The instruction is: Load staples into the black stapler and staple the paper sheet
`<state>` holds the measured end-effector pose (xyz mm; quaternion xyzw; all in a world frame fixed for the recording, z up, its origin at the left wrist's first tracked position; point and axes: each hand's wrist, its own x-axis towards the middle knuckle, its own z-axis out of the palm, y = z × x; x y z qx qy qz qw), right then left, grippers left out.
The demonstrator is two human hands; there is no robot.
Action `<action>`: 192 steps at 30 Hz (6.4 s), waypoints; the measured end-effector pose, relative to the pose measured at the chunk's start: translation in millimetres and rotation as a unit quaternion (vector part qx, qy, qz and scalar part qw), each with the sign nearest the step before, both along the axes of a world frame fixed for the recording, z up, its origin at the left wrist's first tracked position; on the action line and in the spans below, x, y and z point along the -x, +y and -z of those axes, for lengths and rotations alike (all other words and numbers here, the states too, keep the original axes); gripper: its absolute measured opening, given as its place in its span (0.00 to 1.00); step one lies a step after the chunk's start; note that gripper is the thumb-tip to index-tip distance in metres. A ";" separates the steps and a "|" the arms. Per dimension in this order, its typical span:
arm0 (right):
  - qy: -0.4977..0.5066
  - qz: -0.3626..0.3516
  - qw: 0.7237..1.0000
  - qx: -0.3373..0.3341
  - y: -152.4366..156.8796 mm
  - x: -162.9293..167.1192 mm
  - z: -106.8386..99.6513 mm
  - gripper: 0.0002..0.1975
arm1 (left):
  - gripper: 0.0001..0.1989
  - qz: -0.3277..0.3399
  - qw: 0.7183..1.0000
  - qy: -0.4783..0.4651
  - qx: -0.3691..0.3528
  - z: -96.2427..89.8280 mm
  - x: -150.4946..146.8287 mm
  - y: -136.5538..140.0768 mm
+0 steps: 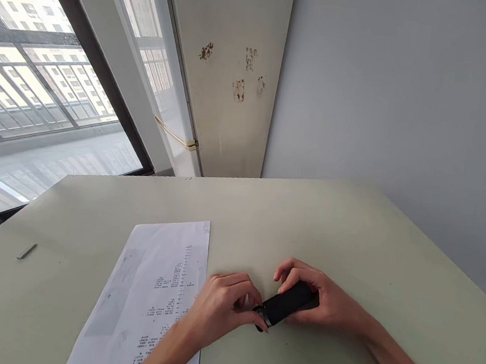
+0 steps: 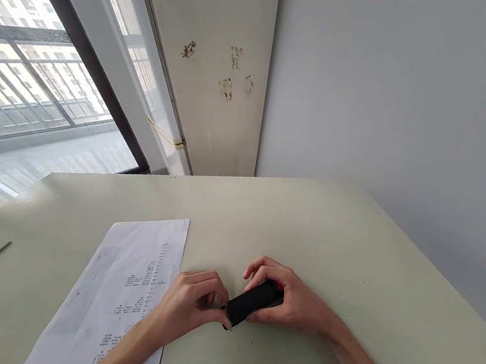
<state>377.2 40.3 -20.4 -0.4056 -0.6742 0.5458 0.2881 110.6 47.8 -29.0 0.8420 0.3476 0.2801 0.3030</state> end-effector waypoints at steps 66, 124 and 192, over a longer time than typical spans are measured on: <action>-0.028 0.116 0.993 -0.001 3.8 2.0 11.8 0.19 | 0.40 -0.368 0.866 0.339 -0.025 11.4 123.1 46.1; -0.105 0.143 0.984 -0.006 -6.9 3.9 5.3 0.21 | 0.08 -0.265 0.942 0.151 -0.138 10.9 10.5 -7.8; -0.365 0.096 0.920 -0.110 25.2 81.9 -33.3 0.28 | 0.09 -0.294 0.937 0.167 -0.089 15.8 -9.0 -18.5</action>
